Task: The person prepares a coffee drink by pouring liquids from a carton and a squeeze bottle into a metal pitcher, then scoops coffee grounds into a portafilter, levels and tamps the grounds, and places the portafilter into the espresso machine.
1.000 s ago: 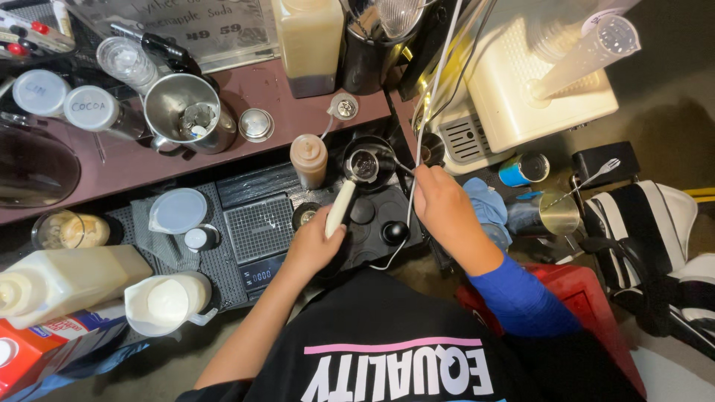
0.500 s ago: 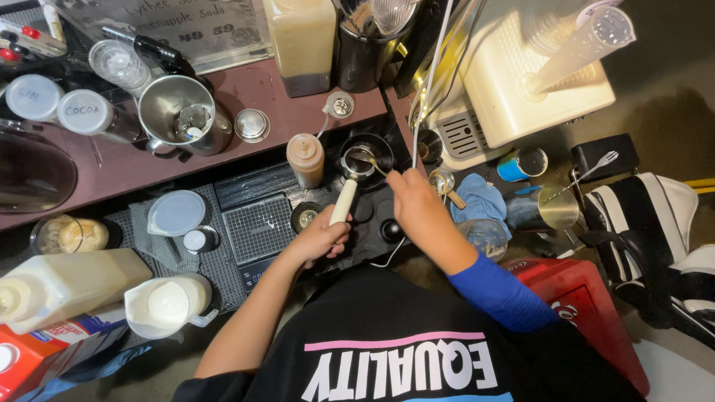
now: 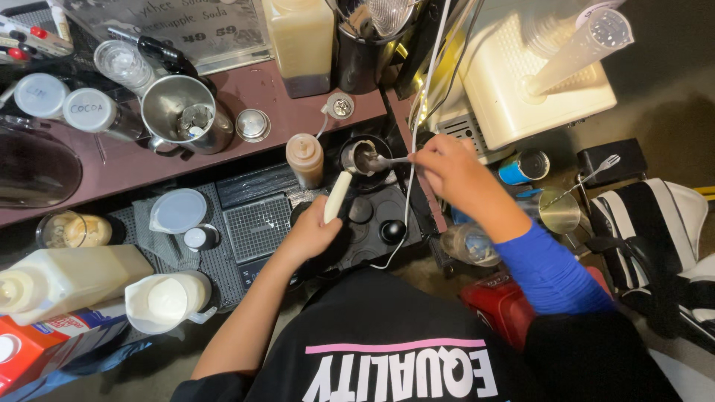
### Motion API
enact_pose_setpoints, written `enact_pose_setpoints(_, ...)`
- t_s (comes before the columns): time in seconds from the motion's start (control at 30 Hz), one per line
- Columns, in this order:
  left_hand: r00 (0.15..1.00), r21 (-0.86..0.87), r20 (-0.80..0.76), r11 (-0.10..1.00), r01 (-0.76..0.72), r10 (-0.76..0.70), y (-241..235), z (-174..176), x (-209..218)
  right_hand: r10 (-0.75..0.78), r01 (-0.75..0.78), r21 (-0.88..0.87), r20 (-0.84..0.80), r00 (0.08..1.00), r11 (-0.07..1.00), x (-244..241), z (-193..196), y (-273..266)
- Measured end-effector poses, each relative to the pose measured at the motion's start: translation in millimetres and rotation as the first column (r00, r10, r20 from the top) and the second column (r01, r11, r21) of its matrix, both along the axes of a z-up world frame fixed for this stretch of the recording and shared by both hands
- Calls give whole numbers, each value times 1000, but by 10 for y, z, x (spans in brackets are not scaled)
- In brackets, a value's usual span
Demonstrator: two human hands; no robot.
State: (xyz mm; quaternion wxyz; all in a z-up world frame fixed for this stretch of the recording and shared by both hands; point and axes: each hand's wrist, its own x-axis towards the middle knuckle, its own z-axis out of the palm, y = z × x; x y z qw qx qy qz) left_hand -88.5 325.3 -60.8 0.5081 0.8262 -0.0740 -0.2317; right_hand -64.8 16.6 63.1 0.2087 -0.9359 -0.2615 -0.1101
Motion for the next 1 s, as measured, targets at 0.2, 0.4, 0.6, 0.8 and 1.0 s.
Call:
enact_pose_setpoints(0.2,1000,251,-6,968,-10,12,-126,407,37,-83,89,-47,112,990,995,-165,-169,368)
enact_pose_setpoints(0.4,962,366,273,924,-109,5,-267,449,8,-214,225,158,-85,973,961,-40,-485,355)
enact_pose_setpoints(0.6,924,448,375,888,-108,-77,-230,380,7,-31,350,345,-673,739,871,458,-664,-233)
enact_pose_setpoints(0.8,905,472,405,878,-84,-131,-185,327,38,63,233,462,-540,839,855,480,-777,-179)
enact_pose_setpoints(1.0,930,456,365,880,-134,-48,-200,411,9,-57,66,-50,167,984,997,54,-446,194)
